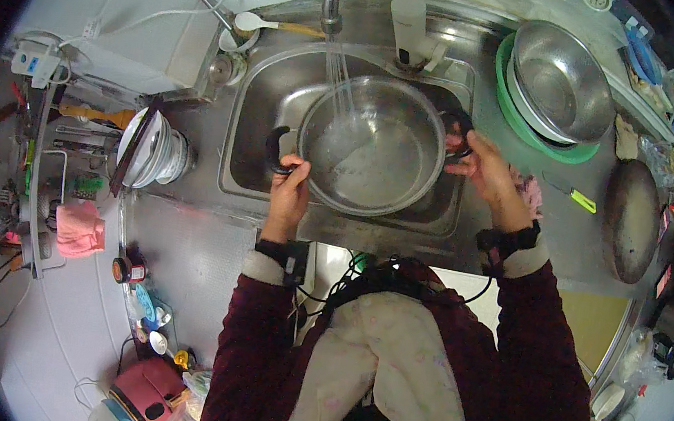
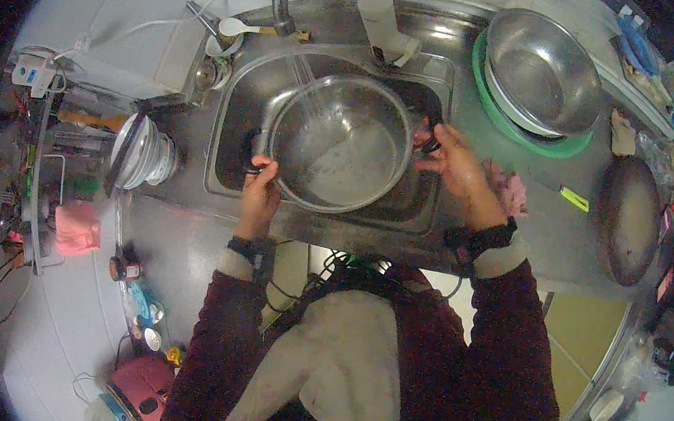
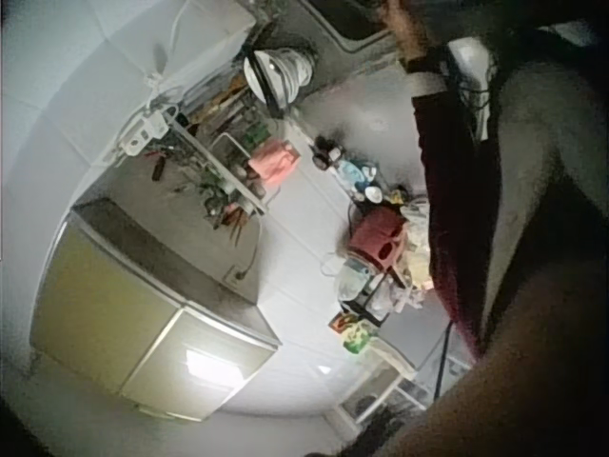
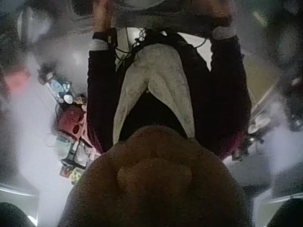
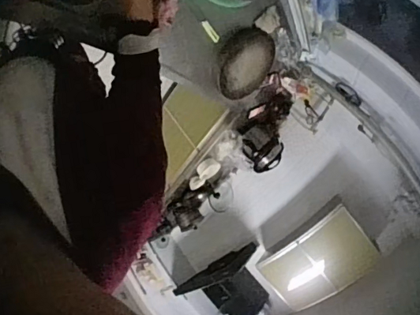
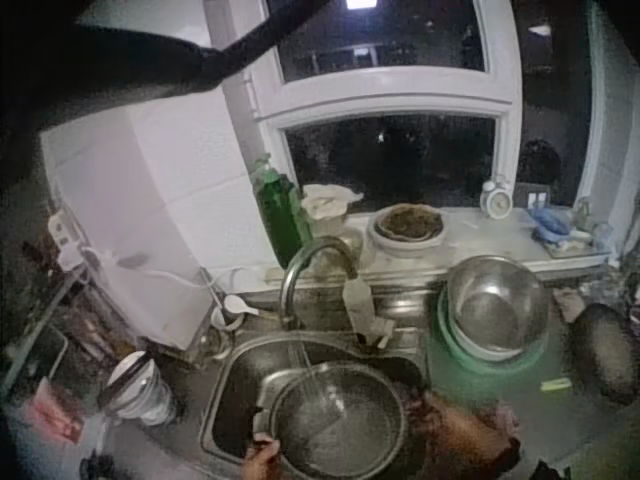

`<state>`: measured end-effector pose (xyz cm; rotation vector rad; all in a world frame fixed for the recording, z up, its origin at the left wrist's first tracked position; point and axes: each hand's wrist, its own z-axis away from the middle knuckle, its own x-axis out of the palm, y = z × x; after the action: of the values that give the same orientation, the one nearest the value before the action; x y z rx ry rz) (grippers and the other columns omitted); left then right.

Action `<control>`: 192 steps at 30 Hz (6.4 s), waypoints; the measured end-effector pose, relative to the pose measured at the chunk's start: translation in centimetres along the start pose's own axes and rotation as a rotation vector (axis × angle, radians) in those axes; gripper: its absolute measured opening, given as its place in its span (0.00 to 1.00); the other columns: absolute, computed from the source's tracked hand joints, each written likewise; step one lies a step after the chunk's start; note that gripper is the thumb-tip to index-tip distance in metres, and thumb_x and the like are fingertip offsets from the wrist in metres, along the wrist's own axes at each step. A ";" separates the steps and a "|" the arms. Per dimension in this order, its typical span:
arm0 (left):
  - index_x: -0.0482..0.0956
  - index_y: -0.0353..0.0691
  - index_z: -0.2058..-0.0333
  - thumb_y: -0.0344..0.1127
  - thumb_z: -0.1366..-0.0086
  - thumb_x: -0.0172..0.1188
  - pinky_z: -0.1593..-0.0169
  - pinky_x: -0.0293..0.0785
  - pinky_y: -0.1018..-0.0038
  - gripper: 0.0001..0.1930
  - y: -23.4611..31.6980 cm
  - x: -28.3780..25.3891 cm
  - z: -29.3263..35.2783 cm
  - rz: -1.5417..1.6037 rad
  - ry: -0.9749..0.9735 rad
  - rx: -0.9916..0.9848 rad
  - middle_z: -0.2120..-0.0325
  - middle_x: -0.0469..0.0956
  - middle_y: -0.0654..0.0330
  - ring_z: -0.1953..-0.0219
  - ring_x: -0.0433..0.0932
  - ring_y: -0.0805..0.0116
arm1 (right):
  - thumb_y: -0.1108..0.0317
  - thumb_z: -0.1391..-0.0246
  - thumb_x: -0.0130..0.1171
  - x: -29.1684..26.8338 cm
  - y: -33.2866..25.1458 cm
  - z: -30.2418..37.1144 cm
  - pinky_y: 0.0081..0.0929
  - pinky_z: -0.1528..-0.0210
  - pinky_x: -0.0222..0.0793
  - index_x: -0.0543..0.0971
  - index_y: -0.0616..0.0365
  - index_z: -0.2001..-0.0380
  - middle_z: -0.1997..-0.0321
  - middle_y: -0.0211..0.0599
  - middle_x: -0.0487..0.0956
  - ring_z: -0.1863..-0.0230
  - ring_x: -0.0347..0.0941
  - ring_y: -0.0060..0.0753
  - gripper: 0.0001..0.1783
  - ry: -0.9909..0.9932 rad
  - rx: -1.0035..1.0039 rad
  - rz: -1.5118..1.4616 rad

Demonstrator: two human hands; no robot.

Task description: The person washes a stainless steel pot and a steamer insert in a kitchen sink using a pink cloth and running water. They rinse the pot, scrub the steamer insert, and place the cleaned items on the counter.

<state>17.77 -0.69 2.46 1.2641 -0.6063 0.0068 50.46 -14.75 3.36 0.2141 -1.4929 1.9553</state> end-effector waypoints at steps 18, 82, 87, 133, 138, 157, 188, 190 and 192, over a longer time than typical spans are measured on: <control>0.67 0.38 0.76 0.18 0.50 0.52 0.52 0.65 0.72 0.07 6.6 4.1 -2.0 -0.071 0.397 0.379 0.54 0.70 0.57 0.58 0.70 0.69 | 0.54 0.51 0.54 1.2 -3.7 -13.0 0.37 0.54 0.63 0.65 0.51 0.49 0.48 0.33 0.68 0.49 0.64 0.33 0.26 -0.389 -0.390 0.034; 0.76 0.44 0.66 0.27 0.57 0.57 0.41 0.40 0.43 0.15 11.4 9.5 14.7 -1.168 -0.168 1.319 0.54 0.71 0.62 0.45 0.63 0.59 | 0.51 0.51 0.55 7.2 7.9 0.7 0.46 0.55 0.63 0.67 0.49 0.54 0.55 0.31 0.67 0.52 0.64 0.37 0.23 -0.110 0.194 -0.065; 0.68 0.37 0.78 0.24 0.49 0.57 0.60 0.69 0.77 0.05 14.3 4.3 12.4 -0.380 0.435 0.950 0.62 0.77 0.60 0.67 0.74 0.75 | 0.61 0.48 0.49 7.1 3.4 1.7 0.41 0.51 0.58 0.67 0.48 0.49 0.49 0.28 0.68 0.47 0.63 0.35 0.21 -0.100 0.248 -0.080; 0.68 0.29 0.52 0.50 0.39 0.46 0.45 0.60 0.64 0.27 18.3 6.7 10.7 -0.039 -0.132 0.697 0.52 0.70 0.50 0.50 0.68 0.57 | 0.48 0.45 0.43 10.3 -4.3 12.4 0.55 0.51 0.62 0.70 0.58 0.61 0.56 0.38 0.72 0.52 0.66 0.43 0.23 -0.319 0.031 -0.461; 0.68 0.29 0.52 0.47 0.44 0.56 0.41 0.55 0.64 0.28 18.1 9.6 10.0 -0.378 -0.326 0.805 0.51 0.67 0.46 0.46 0.65 0.57 | 0.53 0.44 0.43 7.7 -3.8 8.7 0.61 0.54 0.61 0.70 0.54 0.68 0.69 0.32 0.70 0.56 0.67 0.42 0.16 -0.134 -0.066 -0.634; 0.66 0.38 0.75 0.18 0.49 0.57 0.52 0.67 0.73 0.09 13.7 10.4 12.4 -0.955 -0.191 0.668 0.52 0.71 0.57 0.53 0.71 0.68 | 0.62 0.59 0.50 2.8 -6.7 4.5 0.37 0.53 0.65 0.73 0.58 0.73 0.66 0.35 0.74 0.60 0.69 0.38 0.11 0.000 -0.428 -0.478; 0.64 0.37 0.49 0.46 0.40 0.53 0.56 0.74 0.64 0.24 7.2 -11.1 32.4 0.418 0.887 0.074 0.50 0.62 0.51 0.53 0.67 0.61 | 0.58 0.51 0.56 7.1 -2.3 1.8 0.31 0.59 0.62 0.70 0.53 0.54 0.51 0.29 0.71 0.53 0.66 0.28 0.21 -0.143 0.022 0.452; 0.64 0.37 0.49 0.45 0.40 0.53 0.55 0.72 0.64 0.24 6.4 -13.3 36.1 0.442 0.969 0.126 0.53 0.66 0.52 0.54 0.66 0.61 | 0.67 0.53 0.56 6.1 -0.7 1.7 0.21 0.67 0.65 0.71 0.53 0.54 0.61 0.26 0.72 0.66 0.68 0.22 0.20 -0.089 0.028 0.462; 0.64 0.39 0.49 0.44 0.40 0.54 0.54 0.70 0.60 0.24 5.8 -15.5 39.4 0.484 1.015 0.145 0.54 0.67 0.57 0.51 0.64 0.62 | 0.71 0.54 0.53 5.7 0.8 2.0 0.18 0.70 0.66 0.71 0.53 0.54 0.67 0.24 0.71 0.71 0.66 0.19 0.20 0.057 0.010 0.542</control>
<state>-13.89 -28.99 7.61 1.0481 -0.0027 1.0461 45.10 -14.38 6.22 -0.2708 -1.6204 2.3585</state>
